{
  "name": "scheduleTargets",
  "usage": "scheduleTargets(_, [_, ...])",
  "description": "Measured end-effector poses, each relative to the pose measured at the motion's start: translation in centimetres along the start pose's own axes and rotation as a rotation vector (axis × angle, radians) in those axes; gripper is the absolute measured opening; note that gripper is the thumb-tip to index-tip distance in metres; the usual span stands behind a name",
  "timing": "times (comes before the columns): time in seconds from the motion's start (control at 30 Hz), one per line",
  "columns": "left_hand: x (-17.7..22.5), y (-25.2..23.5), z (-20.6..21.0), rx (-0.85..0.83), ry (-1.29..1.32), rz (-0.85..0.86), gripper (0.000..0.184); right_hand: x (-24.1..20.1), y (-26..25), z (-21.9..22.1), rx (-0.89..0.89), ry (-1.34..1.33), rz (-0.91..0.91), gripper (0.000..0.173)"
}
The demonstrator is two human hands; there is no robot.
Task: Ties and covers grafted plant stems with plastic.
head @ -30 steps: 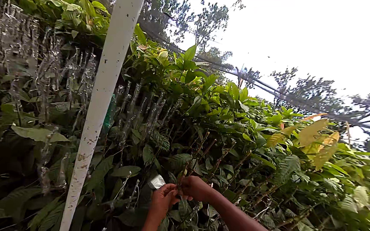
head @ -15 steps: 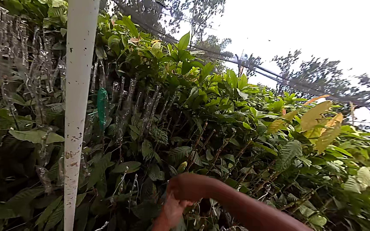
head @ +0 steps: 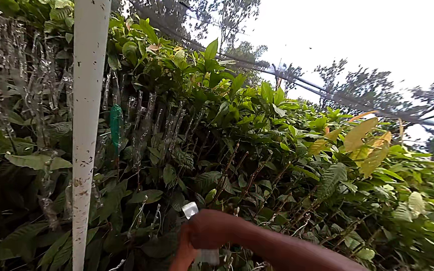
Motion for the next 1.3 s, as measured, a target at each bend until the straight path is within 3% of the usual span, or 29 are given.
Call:
scheduleTargets(0.07, [-0.3, 0.1, 1.8, -0.161, -0.074, 0.075, 0.015, 4.8, -0.5, -4.0, 0.043, -0.114, 0.025, 0.033])
scheduleTargets(0.13, [-1.1, -0.5, 0.3, -0.155, 0.028, 0.0, 0.015, 8.6, 0.1, -5.1, 0.124, 0.195, 0.179, 0.031])
scheduleTargets(0.2, [-1.1, -1.6, -2.4, -0.002, 0.172, -0.1, 0.019, 5.6, 1.2, -2.4, 0.148, 0.376, 0.209, 0.03])
scheduleTargets(0.3, [1.3, -0.6, -2.1, 0.045, 0.024, 0.019, 0.024, -1.0, 1.0, 0.0, 0.019, 0.198, 0.024, 0.026])
scheduleTargets(0.37, [0.8, -0.1, 0.3, -0.068, -0.042, 0.045, 0.021, 1.6, -0.6, -2.9, -0.012, 0.036, -0.024, 0.03])
scheduleTargets(0.43, [0.0, -0.2, 0.3, -0.113, 0.024, 0.033, 0.016, 7.5, -1.4, -4.3, -0.019, 0.141, 0.102, 0.034])
scheduleTargets(0.5, [-0.4, -1.1, -2.5, -0.008, 0.126, -0.007, 0.014, 9.6, -0.7, -2.0, -0.033, 0.315, 0.209, 0.03])
scheduleTargets(0.6, [-0.9, -1.6, -5.2, 0.165, 0.207, -0.134, 0.011, 9.5, 0.2, 1.2, -0.046, 0.351, 0.231, 0.024])
scheduleTargets(0.7, [-0.9, -2.2, -4.7, 0.226, 0.26, -0.199, 0.013, 3.9, 1.9, 2.3, 0.091, 0.344, 0.121, 0.023])
scheduleTargets(0.8, [-1.0, -1.9, -1.0, 0.076, 0.058, -0.039, 0.01, -2.1, 1.6, 2.8, 0.019, 0.245, -0.055, 0.022])
scheduleTargets(0.87, [-0.3, -0.5, 1.0, 0.017, -0.046, 0.18, 0.019, 0.4, 0.2, -1.0, 0.019, 0.013, -0.084, 0.026])
scheduleTargets(0.9, [0.6, -0.2, 1.4, -0.026, -0.079, 0.183, 0.019, 3.1, -0.2, -3.1, 0.037, 0.005, -0.046, 0.028])
scheduleTargets(0.97, [0.7, -0.4, -0.3, 0.0, -0.089, 0.088, 0.015, 8.2, 0.0, -4.2, 0.051, 0.257, 0.139, 0.03])
scheduleTargets(1.03, [0.2, -1.4, -4.1, 0.148, 0.026, -0.024, 0.012, 9.4, 1.2, -2.1, 0.021, 0.418, 0.217, 0.03])
scheduleTargets(1.1, [-0.2, -1.6, -6.1, 0.288, 0.143, -0.109, 0.011, 7.5, 2.8, -0.5, 0.032, 0.43, 0.21, 0.024])
scheduleTargets(1.17, [-0.1, -2.1, -5.4, 0.312, 0.202, -0.131, 0.012, 2.3, 4.1, 1.3, 0.045, 0.35, 0.092, 0.022])
scheduleTargets(1.23, [0.7, -1.6, -2.6, 0.189, 0.111, -0.061, 0.014, -2.2, 3.9, 2.2, 0.021, 0.204, -0.057, 0.023])
scheduleTargets(1.3, [2.1, -0.6, 0.0, 0.035, -0.078, 0.147, 0.022, -1.3, 2.3, -1.5, 0.069, 0.022, -0.106, 0.026])
Point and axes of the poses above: each hand's wrist, its own y-axis away from the middle knuckle, its own z-axis out of the palm, x = y × z, the point moved 10 cm from there along -y, towards the middle knuckle, and after that the axes turned 3 degrees about -x, right-handed, at the moved point
